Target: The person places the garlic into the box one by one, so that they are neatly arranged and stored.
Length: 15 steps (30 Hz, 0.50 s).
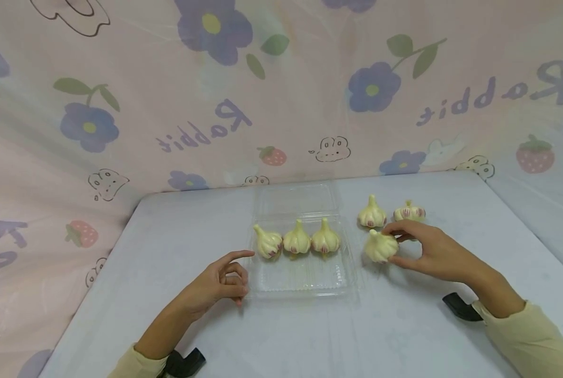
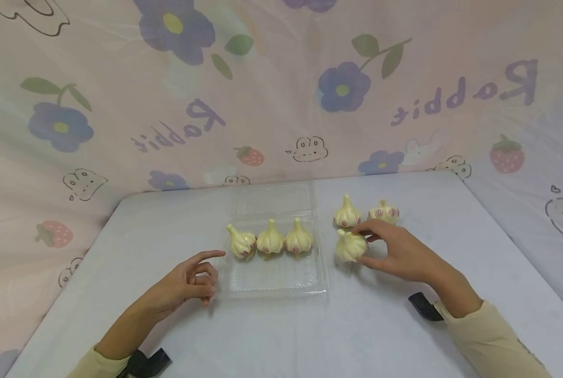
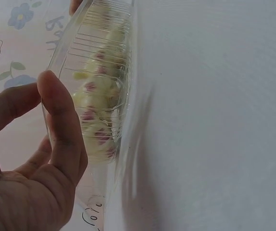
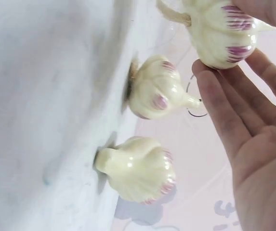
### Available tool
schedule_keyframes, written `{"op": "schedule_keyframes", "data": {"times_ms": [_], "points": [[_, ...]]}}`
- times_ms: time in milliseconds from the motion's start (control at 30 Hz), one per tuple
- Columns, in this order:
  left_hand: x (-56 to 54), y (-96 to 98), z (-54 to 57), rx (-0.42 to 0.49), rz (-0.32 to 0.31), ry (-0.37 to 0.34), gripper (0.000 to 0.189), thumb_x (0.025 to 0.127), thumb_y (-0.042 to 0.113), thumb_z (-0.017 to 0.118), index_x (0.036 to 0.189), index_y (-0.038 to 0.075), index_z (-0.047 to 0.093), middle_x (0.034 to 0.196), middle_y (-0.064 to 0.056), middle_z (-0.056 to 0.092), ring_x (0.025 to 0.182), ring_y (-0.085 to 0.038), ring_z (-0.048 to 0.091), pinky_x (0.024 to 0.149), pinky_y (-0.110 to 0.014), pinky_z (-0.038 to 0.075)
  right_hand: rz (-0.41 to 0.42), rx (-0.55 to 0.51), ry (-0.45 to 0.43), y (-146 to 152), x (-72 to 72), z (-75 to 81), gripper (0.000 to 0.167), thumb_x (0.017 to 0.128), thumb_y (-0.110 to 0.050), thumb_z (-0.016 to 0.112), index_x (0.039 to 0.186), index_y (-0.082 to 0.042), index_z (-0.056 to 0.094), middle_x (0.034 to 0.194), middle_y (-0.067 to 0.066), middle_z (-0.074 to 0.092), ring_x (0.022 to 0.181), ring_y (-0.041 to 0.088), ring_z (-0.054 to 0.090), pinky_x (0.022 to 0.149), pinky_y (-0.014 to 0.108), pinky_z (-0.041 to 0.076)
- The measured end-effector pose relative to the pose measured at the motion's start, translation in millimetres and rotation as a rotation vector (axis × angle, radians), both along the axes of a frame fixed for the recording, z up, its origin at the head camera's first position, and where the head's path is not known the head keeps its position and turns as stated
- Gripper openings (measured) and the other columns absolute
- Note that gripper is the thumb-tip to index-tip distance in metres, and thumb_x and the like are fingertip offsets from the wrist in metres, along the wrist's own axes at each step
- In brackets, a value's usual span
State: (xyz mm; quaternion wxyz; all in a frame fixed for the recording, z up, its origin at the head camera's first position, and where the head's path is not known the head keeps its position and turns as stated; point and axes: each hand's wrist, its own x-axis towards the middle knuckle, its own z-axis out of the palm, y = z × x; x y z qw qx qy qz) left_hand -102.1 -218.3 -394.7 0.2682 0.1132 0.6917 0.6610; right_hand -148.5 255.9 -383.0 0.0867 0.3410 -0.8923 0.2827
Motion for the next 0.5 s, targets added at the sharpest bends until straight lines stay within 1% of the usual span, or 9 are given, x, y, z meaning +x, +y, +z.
{"op": "schedule_keyframes", "data": {"times_ms": [200,333,500], "points": [[0.1,-0.7,-1.3,0.005,0.001,0.002,0.079,0.089,-0.004,0.067,0.156,0.007,0.026,0.098,-0.002,0.054,0.072,-0.008,0.062,0.066,-0.026,0.06,-0.028,-0.021,-0.011,0,1.7,6.9,0.057,0.077,-0.017,0.087,0.124,-0.032,0.058,0.117,-0.022,0.06,0.105,-0.005,0.061,0.091,0.008,0.047],[-0.2,-0.5,-1.5,0.007,0.002,0.003,0.079,0.089,-0.004,0.067,0.155,0.007,0.025,0.098,-0.002,0.054,0.071,-0.008,0.062,0.066,-0.026,0.06,-0.036,-0.052,-0.041,-1,2.6,9.8,0.055,0.079,-0.017,0.085,0.125,-0.031,0.058,0.12,-0.02,0.061,0.109,-0.006,0.061,0.093,0.004,0.045],[-0.5,0.1,-0.9,0.006,0.001,0.004,0.079,0.089,-0.004,0.067,0.156,0.006,0.025,0.098,-0.002,0.054,0.071,-0.008,0.062,0.066,-0.026,0.06,-0.058,-0.089,-0.082,-2,4.5,11.4,0.053,0.081,-0.016,0.083,0.127,-0.026,0.06,0.123,-0.014,0.062,0.112,-0.011,0.057,0.094,0.001,0.043]]}}
